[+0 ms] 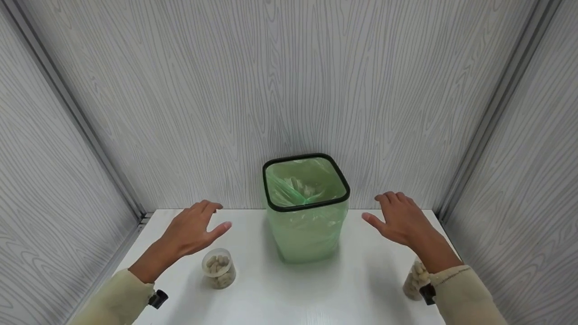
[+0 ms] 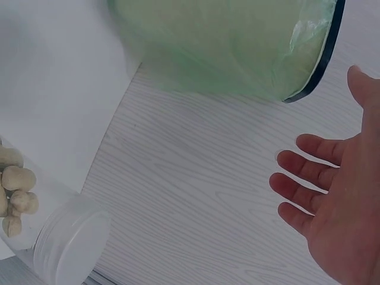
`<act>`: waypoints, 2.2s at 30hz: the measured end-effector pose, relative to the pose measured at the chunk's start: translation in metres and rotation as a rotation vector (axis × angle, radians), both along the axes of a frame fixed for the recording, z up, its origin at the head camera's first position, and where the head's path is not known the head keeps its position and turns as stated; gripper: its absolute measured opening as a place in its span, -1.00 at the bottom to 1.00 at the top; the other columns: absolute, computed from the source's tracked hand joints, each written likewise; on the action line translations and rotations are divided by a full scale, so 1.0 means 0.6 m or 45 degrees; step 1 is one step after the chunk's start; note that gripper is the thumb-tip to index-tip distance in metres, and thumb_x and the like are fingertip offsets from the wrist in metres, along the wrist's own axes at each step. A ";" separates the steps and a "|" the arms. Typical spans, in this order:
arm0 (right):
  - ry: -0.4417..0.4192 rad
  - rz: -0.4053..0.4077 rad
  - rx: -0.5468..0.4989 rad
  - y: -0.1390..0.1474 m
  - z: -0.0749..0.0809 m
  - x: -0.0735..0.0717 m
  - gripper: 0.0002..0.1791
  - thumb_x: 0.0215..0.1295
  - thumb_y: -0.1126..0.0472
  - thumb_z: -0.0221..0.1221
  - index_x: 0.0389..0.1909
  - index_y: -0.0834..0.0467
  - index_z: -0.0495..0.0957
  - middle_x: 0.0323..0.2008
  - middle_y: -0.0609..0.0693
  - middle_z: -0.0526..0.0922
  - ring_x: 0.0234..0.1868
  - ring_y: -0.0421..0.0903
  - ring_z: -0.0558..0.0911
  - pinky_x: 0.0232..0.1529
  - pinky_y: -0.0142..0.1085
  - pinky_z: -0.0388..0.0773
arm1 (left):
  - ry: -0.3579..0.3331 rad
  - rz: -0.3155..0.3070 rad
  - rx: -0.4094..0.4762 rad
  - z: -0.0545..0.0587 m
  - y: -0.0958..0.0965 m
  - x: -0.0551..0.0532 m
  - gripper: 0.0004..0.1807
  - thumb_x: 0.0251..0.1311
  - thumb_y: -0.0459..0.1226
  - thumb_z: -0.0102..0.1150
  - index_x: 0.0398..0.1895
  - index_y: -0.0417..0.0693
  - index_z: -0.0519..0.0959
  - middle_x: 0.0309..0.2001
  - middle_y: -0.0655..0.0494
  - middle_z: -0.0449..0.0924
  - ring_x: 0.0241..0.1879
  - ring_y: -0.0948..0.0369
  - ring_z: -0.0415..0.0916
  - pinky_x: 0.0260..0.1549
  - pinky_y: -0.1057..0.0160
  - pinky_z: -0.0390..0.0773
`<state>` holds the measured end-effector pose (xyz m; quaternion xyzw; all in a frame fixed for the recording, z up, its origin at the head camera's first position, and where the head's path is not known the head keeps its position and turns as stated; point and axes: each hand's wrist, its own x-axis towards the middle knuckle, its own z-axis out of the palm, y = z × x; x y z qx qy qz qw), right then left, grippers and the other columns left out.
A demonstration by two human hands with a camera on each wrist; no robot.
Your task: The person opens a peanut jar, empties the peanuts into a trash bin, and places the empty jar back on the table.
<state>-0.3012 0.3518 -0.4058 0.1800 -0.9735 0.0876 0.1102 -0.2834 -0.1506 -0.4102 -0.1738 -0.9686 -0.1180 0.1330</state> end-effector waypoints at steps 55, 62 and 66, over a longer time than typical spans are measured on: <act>-0.152 0.073 -0.073 -0.062 0.024 -0.122 -0.33 0.66 -0.16 -0.19 0.24 0.39 0.46 0.18 0.38 0.56 0.17 0.31 0.58 0.18 0.26 0.49 | -0.140 -0.025 0.233 0.014 0.136 -0.080 -0.37 0.47 0.21 -0.03 0.01 -0.23 0.55 -0.09 -0.10 0.61 -0.11 -0.01 0.62 -0.06 -0.05 0.63; -0.121 0.107 -0.051 -0.080 0.019 -0.137 -0.39 0.66 -0.08 -0.12 0.18 0.44 0.47 0.11 0.40 0.59 0.13 0.32 0.61 0.16 0.23 0.53 | -0.123 0.010 0.225 0.012 0.156 -0.086 -0.36 0.45 0.22 -0.02 -0.11 -0.24 0.58 -0.18 -0.09 0.62 -0.22 0.00 0.61 -0.17 -0.04 0.64; -0.115 0.087 -0.033 -0.088 0.018 -0.144 -0.40 0.65 -0.07 -0.10 0.19 0.44 0.46 0.10 0.40 0.60 0.12 0.31 0.62 0.17 0.22 0.54 | -0.093 0.024 0.218 0.007 0.165 -0.089 -0.31 0.44 0.23 -0.01 -0.08 -0.30 0.61 -0.16 -0.15 0.65 -0.21 -0.04 0.65 -0.16 -0.07 0.67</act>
